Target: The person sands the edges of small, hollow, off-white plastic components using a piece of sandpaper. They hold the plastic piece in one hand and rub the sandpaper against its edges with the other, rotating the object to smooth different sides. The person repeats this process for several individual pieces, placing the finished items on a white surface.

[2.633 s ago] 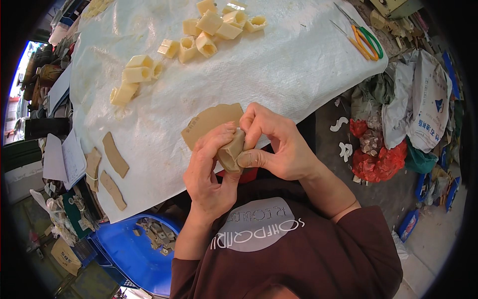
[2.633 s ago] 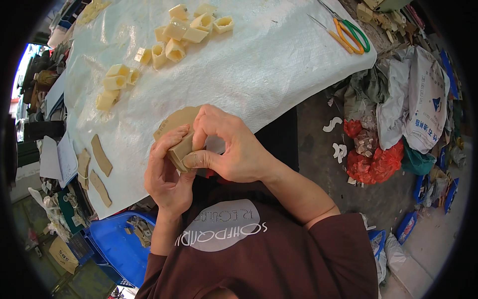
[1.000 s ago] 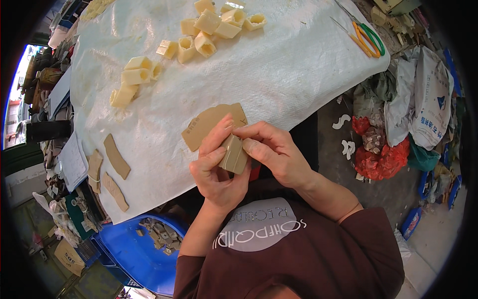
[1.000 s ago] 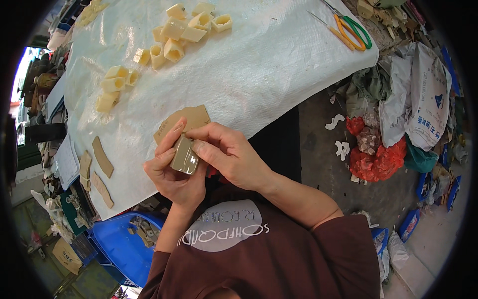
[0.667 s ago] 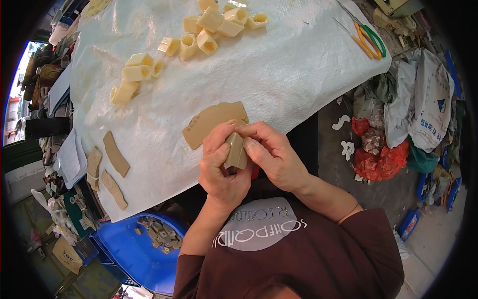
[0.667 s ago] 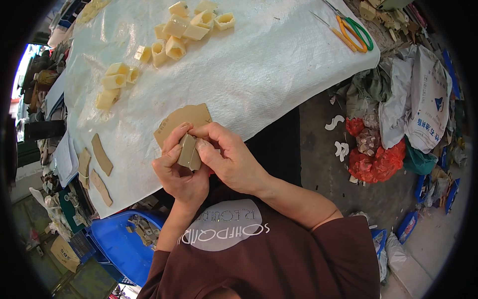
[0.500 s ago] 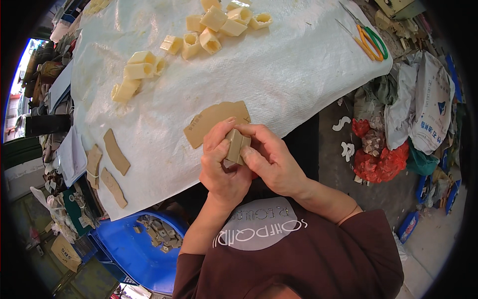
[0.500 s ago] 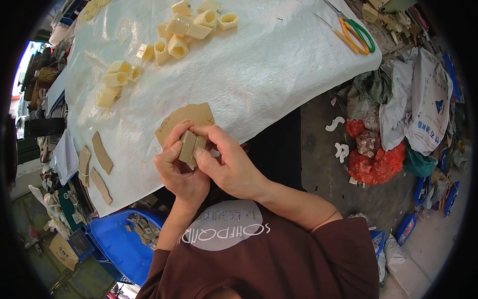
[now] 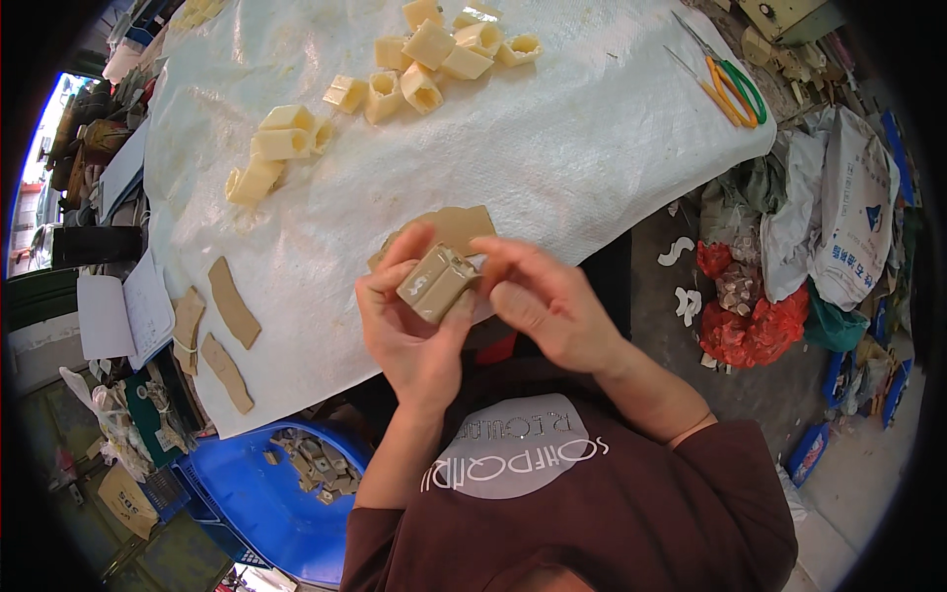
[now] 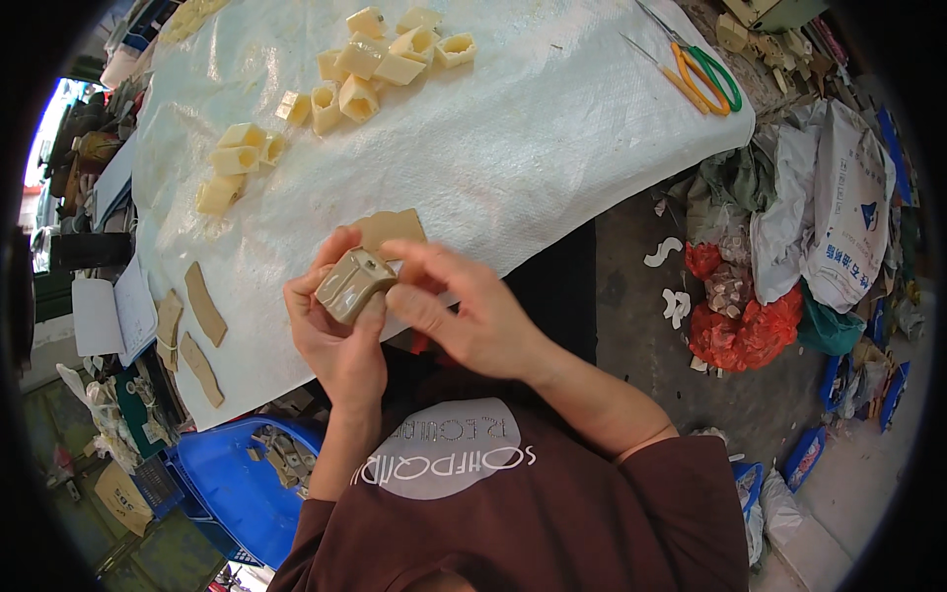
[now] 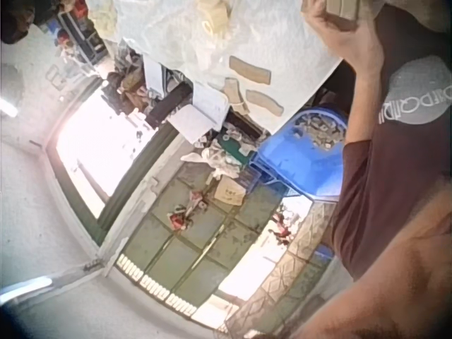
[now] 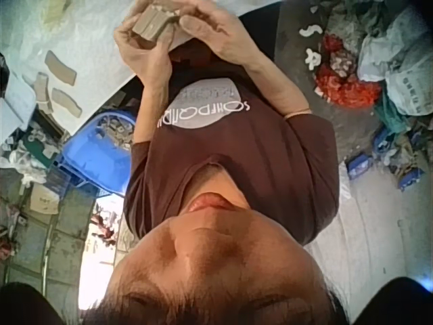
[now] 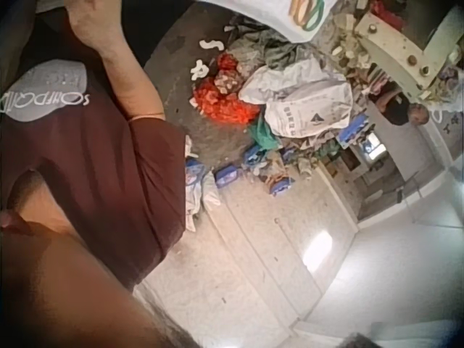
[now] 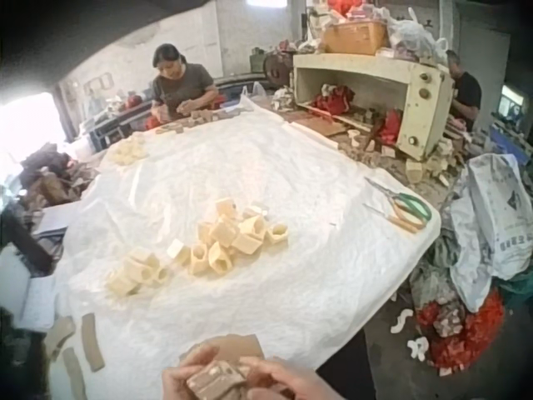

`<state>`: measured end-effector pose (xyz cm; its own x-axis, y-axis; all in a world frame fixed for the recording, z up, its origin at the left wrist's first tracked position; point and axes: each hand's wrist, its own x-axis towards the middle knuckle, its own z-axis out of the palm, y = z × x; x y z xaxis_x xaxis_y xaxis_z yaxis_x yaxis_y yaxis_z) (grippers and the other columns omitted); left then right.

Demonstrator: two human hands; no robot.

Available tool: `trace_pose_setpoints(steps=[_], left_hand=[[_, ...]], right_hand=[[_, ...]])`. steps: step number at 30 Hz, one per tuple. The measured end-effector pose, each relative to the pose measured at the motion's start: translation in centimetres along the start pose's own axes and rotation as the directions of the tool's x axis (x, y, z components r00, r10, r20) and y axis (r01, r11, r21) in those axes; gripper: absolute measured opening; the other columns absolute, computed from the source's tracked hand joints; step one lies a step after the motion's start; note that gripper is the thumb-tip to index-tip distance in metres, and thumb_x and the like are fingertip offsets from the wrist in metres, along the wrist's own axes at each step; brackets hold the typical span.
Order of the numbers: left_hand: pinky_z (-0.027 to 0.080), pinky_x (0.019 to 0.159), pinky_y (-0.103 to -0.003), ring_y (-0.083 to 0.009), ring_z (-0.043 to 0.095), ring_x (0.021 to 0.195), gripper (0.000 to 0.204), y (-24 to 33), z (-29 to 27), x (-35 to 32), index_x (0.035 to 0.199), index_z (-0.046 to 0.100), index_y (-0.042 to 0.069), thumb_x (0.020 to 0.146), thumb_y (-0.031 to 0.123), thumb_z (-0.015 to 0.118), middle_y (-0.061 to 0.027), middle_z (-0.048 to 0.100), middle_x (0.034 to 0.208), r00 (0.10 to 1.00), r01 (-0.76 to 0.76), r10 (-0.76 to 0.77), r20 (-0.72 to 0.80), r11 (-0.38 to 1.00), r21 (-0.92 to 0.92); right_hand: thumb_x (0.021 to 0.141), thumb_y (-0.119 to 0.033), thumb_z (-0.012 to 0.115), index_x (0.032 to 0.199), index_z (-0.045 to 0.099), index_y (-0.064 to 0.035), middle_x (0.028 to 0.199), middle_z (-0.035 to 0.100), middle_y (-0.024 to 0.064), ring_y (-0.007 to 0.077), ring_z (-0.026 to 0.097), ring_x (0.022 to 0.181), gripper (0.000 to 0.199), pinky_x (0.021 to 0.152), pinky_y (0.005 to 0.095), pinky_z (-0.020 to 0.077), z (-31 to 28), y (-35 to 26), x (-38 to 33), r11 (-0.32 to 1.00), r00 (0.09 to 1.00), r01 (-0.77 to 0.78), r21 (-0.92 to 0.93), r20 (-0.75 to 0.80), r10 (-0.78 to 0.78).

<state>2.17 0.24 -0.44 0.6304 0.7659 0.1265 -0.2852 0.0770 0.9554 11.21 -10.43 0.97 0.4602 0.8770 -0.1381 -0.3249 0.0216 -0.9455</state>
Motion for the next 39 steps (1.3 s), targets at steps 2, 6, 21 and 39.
trace_pose_setpoints(steps=[2, 6, 21, 39], left_hand=[[0.045, 0.087, -0.032, -0.0197, 0.051, 0.104, 0.044, 0.5, -1.1, 0.2, 0.102, 0.041, 0.005, 0.069, -0.005, 0.068, -0.0155, 0.049, 0.114, 0.993, 0.121, -0.121, 0.01, 0.991, -0.051], [0.045, 0.087, -0.032, -0.0173, 0.052, 0.101, 0.048, 1.1, -1.1, -0.4, 0.105, 0.046, 0.005, 0.065, -0.002, 0.072, -0.0108, 0.051, 0.111, 0.962, 0.264, -0.251, 0.103, 0.955, -0.136], [0.045, 0.088, -0.034, -0.0209, 0.053, 0.103, 0.058, 0.4, -1.3, -0.8, 0.108, 0.045, 0.005, 0.064, 0.017, 0.081, -0.0111, 0.049, 0.115, 0.928, 0.363, -0.309, 0.207, 0.873, -0.326], [0.034, 0.096, -0.036, -0.0239, 0.043, 0.114, 0.077, 1.3, -1.9, 0.6, 0.134, 0.033, -0.001, 0.081, 0.05, 0.057, -0.0135, 0.041, 0.126, 0.836, 0.121, -0.151, 0.528, 0.989, 0.091]], right_hand=[[0.086, -0.026, 0.059, 0.125, 0.046, -0.0014, 0.107, 0.046, 0.0054, 0.0108, 0.044, 0.091, 0.048, 0.08, 0.0243, 0.0387, -1.4, 1.2, 0.8, 0.939, 0.969, 0.231, -0.254, -0.026, -0.245], [0.084, -0.03, 0.062, 0.121, 0.05, -0.0032, 0.105, 0.046, 0.0055, 0.0125, 0.045, 0.088, 0.047, 0.081, 0.0257, 0.0386, -1.7, 1.2, 1.5, 0.888, 0.94, 0.341, -0.307, 0.101, -0.326], [0.087, -0.036, 0.056, 0.114, 0.053, -0.0055, 0.096, 0.044, 0.0033, 0.0114, 0.044, 0.091, 0.041, 0.083, 0.0275, 0.0372, -0.4, 2.3, 1.3, 0.954, 0.962, 0.268, 0.133, 0.011, -0.272], [0.081, -0.019, 0.064, 0.102, 0.053, -0.003, 0.097, 0.045, 0.0055, 0.0148, 0.045, 0.087, 0.029, 0.074, 0.0263, 0.0401, -0.5, 1.5, 1.7, 0.946, 0.94, 0.312, -0.084, 0.175, -0.294]])
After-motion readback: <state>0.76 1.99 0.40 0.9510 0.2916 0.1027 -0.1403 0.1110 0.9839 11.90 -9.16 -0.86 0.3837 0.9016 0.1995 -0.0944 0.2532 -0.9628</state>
